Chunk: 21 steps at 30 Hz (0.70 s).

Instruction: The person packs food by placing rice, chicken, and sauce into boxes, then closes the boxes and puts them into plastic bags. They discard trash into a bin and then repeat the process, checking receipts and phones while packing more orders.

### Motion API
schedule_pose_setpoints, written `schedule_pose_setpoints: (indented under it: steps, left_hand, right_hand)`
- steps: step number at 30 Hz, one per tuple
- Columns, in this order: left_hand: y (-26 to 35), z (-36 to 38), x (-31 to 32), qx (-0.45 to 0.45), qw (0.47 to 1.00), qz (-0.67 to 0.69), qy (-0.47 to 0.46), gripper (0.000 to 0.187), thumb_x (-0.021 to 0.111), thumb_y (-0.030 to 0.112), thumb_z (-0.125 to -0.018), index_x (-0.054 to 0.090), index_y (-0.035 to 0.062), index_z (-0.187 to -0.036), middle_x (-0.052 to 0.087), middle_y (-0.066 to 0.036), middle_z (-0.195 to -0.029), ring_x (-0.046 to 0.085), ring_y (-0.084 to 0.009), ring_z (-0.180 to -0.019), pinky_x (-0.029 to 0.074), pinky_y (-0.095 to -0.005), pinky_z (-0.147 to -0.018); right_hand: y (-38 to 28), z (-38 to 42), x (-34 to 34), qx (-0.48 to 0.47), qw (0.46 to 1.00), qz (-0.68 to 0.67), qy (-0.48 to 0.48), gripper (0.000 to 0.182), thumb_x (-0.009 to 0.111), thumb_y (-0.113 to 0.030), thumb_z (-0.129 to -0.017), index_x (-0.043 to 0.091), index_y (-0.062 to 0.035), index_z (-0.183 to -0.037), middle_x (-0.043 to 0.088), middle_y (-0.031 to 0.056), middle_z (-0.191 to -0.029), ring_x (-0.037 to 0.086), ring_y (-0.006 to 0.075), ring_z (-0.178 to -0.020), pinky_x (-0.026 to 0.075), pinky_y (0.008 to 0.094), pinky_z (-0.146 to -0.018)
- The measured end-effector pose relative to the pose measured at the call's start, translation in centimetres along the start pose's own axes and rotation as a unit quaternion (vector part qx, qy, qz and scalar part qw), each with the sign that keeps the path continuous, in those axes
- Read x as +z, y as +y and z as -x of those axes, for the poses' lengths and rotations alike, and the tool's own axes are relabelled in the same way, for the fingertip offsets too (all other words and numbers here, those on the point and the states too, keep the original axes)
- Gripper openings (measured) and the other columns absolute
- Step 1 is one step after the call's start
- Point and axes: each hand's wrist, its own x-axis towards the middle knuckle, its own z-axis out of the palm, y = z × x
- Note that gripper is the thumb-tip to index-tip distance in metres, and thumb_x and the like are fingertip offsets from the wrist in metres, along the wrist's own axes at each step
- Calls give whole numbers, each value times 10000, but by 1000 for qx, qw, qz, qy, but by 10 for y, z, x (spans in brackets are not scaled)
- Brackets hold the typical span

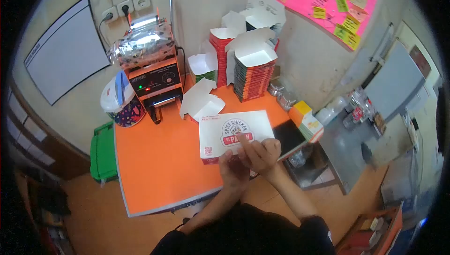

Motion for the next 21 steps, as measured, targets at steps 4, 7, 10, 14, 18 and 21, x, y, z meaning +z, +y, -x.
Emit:
schedule_pose_setpoints:
  steps: [4, 7, 10, 14, 18, 21]
  left_hand:
    - [-25, -38, 31, 63, 991, 42, -111, 570, 527, 388, -849, 450, 41, -1294, 540, -104, -1264, 512, -244, -1160, 391, -441, -1009]
    - [-8, -53, 18, 121, 985, -5, -124, 599, 514, 400, -844, 426, 39, -1313, 529, -119, -1271, 507, -264, -1176, 389, -445, -1012]
    - [-3, -61, 14, 147, 982, -41, -114, 631, 518, 411, -836, 403, 34, -1330, 519, -140, -1276, 516, -279, -1170, 408, -447, -992]
    - [-3, -69, 8, 141, 982, -55, -110, 622, 524, 400, -841, 405, 28, -1326, 520, -157, -1269, 534, -277, -1146, 445, -449, -945]
    - [2, -75, 7, 98, 988, -58, -104, 601, 540, 387, -849, 415, 24, -1311, 557, -149, -1218, 561, -270, -1106, 460, -449, -932]
    - [4, -83, 0, 58, 992, -35, -106, 564, 566, 347, -851, 428, 22, -1292, 583, -142, -1173, 592, -267, -1056, 490, -446, -905]
  right_hand:
    - [66, -15, 2, 118, 969, -217, 26, 168, 597, -152, -888, 622, -41, -1012, 573, 63, -830, 531, 219, -705, 436, 353, -670]
    - [74, -43, -2, 202, 906, -366, -68, 102, 606, -54, -834, 611, -40, -934, 593, 73, -851, 569, 258, -761, 445, 377, -719]
    - [88, -62, 1, 48, 925, -343, -157, 127, 650, -55, -781, 625, -78, -903, 599, 48, -863, 585, 252, -798, 446, 372, -727]
    - [94, -70, 8, -21, 931, -311, -189, 141, 690, -73, -738, 635, -86, -866, 601, 40, -842, 593, 222, -796, 449, 350, -717]
    - [97, -78, 10, -100, 936, -237, -242, 159, 704, -72, -719, 641, -65, -866, 611, 56, -861, 613, 217, -795, 471, 327, -709]
    - [98, -84, 15, -173, 926, -202, -269, 193, 687, -70, -728, 627, -37, -908, 609, 84, -914, 611, 231, -831, 486, 348, -721]
